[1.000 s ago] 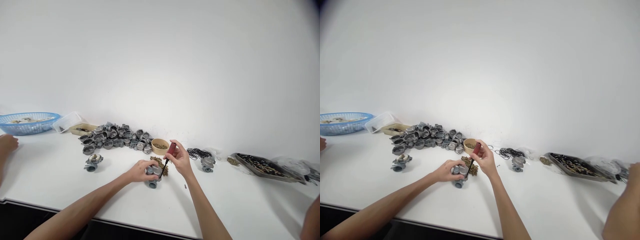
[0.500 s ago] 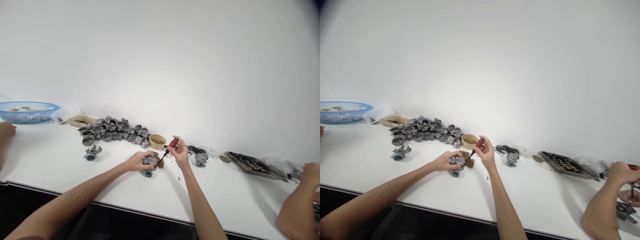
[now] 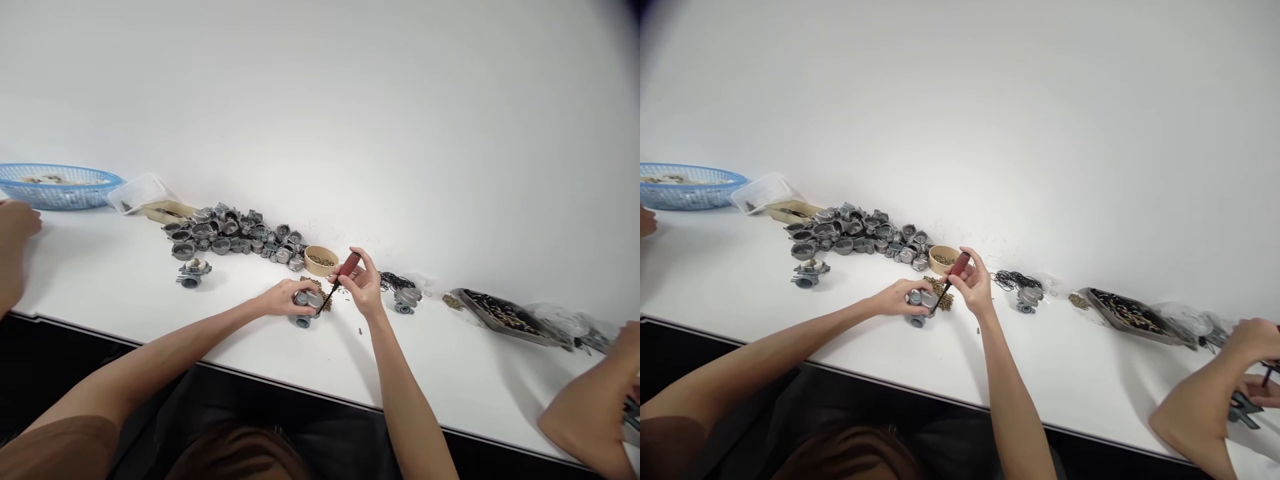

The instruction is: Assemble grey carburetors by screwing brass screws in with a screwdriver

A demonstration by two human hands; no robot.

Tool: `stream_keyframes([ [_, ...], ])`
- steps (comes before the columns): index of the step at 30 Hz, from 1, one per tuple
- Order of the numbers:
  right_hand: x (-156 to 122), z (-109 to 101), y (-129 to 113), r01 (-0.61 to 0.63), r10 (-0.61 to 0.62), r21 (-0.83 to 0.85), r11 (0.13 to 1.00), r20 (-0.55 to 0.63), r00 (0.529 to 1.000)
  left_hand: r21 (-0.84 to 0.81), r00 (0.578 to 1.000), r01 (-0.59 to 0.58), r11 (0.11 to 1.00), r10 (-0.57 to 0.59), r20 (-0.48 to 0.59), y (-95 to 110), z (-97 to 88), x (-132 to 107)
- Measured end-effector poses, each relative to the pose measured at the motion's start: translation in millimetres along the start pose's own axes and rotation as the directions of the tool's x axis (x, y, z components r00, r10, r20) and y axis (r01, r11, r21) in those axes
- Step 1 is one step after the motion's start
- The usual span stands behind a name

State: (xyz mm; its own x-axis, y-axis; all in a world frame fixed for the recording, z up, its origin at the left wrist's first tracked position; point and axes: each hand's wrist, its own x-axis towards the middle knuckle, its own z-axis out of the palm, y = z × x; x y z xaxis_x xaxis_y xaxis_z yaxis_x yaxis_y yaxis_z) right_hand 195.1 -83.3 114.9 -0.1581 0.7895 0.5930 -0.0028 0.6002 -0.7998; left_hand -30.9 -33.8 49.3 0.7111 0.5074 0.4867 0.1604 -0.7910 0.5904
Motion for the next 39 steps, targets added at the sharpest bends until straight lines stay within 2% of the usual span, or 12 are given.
stream_keyframes([
  [5, 1, 14, 4, 0.034, -0.063, -0.177, 0.984, -0.156, 0.986, 0.011, 1.0, -0.026, 1.0, 0.026, 0.002, 2, 2.6, 2],
  [9, -3, 17, -3, 0.09, -0.095, -0.089, 0.992, -0.054, 0.994, 0.029, 0.999, -0.033, 0.999, 0.034, -0.014, 2, 3.6, 2],
  [11, -4, 16, -5, 0.077, -0.08, -0.049, 0.996, -0.064, 0.995, 0.034, 0.999, -0.028, 0.999, 0.029, -0.026, 0, 3.7, 2],
  [14, -3, 15, -2, 0.038, -0.053, -0.083, 0.996, -0.182, 0.982, 0.033, 0.999, -0.017, 0.999, 0.018, -0.043, -4, 3.6, 1],
  [18, -2, 15, 5, 0.076, -0.115, -0.141, 0.987, -0.294, 0.949, 0.032, 0.999, -0.006, 0.999, 0.007, -0.048, -6, 3.5, 0],
  [24, -6, 7, 0, 0.073, -0.075, -0.029, 0.997, -0.085, 0.994, 0.041, 0.999, 0.025, 0.999, -0.023, -0.048, -4, 1.7, 0],
  [28, -4, 4, 3, 0.018, -0.025, -0.043, 0.999, -0.167, 0.986, 0.041, 0.998, 0.037, 0.998, -0.035, -0.049, -5, 1.6, 0],
  [32, 0, 5, 6, 0.053, -0.071, -0.068, 0.996, -0.283, 0.956, 0.044, 0.997, 0.053, 0.998, -0.051, -0.06, -9, 1.0, 0],
  [34, 2, -2, 6, 0.091, -0.121, -0.097, 0.991, -0.365, 0.923, 0.043, 0.996, 0.064, 0.997, -0.061, -0.066, -11, -0.6, 0],
  [36, 3, -17, 7, 0.067, -0.143, -0.186, 0.98, -0.433, 0.89, 0.036, 0.996, 0.066, 0.997, -0.063, -0.06, -13, -2.7, -1],
  [38, 3, -36, 12, -0.072, -0.091, -0.362, 0.929, -0.415, 0.905, 0.025, 0.997, 0.059, 0.998, -0.058, -0.047, -13, -4.4, -1],
  [39, 3, -46, 17, -0.156, -0.034, -0.466, 0.871, -0.373, 0.927, 0.019, 0.998, 0.053, 0.998, -0.052, -0.041, -13, -5.0, -1],
])
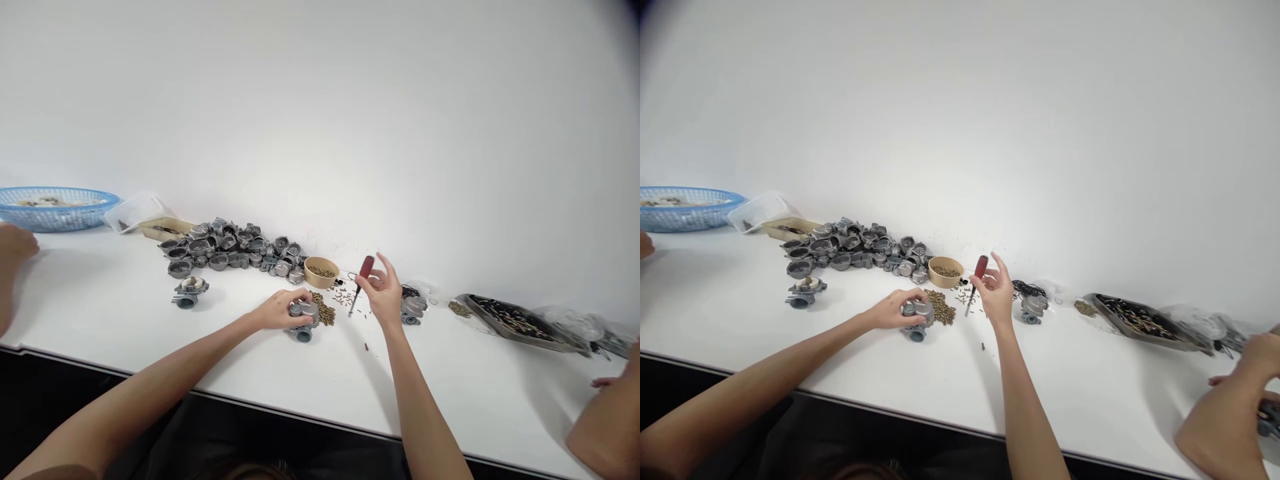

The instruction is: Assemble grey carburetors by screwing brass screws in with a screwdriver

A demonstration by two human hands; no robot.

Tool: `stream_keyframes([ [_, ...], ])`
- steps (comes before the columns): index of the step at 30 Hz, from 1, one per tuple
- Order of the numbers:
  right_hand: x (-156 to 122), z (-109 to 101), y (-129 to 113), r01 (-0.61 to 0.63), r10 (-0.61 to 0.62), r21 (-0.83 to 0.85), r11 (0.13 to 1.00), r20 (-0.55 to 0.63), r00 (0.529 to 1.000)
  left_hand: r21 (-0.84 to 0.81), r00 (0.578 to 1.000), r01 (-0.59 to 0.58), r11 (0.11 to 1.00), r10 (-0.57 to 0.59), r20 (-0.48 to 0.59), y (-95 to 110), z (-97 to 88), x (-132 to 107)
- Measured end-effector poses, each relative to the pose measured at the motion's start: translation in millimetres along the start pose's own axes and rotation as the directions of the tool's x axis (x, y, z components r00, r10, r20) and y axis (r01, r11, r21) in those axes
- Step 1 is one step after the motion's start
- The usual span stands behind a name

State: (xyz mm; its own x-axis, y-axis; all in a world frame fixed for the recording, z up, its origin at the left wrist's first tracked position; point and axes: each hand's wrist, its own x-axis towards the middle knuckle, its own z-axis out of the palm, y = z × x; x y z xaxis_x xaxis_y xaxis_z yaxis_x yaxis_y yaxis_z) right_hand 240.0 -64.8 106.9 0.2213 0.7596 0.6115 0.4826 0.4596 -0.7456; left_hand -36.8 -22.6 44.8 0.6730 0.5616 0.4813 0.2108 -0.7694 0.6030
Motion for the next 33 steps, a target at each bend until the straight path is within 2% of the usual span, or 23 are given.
stream_keyframes([
  [2, 4, -6, 20, -0.023, 0.059, -0.225, 0.974, 0.155, 0.986, -0.01, 1.0, -0.01, 1.0, 0.011, 0.007, 2, -0.6, 0],
  [5, 2, 0, 47, -0.022, 0.124, -0.339, 0.94, 0.281, 0.952, -0.02, 1.0, -0.013, 1.0, 0.013, 0.023, 6, -1.3, -1],
  [9, -6, 17, 71, -0.02, 0.193, -0.437, 0.899, 0.355, 0.915, -0.031, 0.998, 0.005, 0.999, -0.003, 0.057, 5, -4.6, -2],
  [14, -6, 25, 85, -0.002, 0.238, -0.51, 0.86, 0.398, 0.886, -0.072, 0.996, -0.024, 0.997, 0.031, 0.089, -1, -13.3, 0],
  [18, -6, 27, 88, 0.032, 0.232, -0.526, 0.85, 0.427, 0.874, -0.109, 0.992, -0.049, 0.993, 0.062, 0.11, -6, -17.6, 1],
  [27, -7, 27, 84, 0.031, 0.227, -0.541, 0.84, 0.402, 0.887, -0.078, 0.972, 0.168, 0.983, -0.152, 0.176, -23, -18.5, -4],
  [31, -7, 24, 69, 0.051, 0.155, -0.486, 0.872, 0.375, 0.914, -0.069, 0.955, 0.214, 0.974, -0.194, 0.226, -24, -22.7, -2],
  [33, -11, 24, 54, 0.096, 0.094, -0.417, 0.904, 0.413, 0.906, -0.074, 0.951, 0.223, 0.972, -0.201, 0.233, -24, -23.6, -2],
])
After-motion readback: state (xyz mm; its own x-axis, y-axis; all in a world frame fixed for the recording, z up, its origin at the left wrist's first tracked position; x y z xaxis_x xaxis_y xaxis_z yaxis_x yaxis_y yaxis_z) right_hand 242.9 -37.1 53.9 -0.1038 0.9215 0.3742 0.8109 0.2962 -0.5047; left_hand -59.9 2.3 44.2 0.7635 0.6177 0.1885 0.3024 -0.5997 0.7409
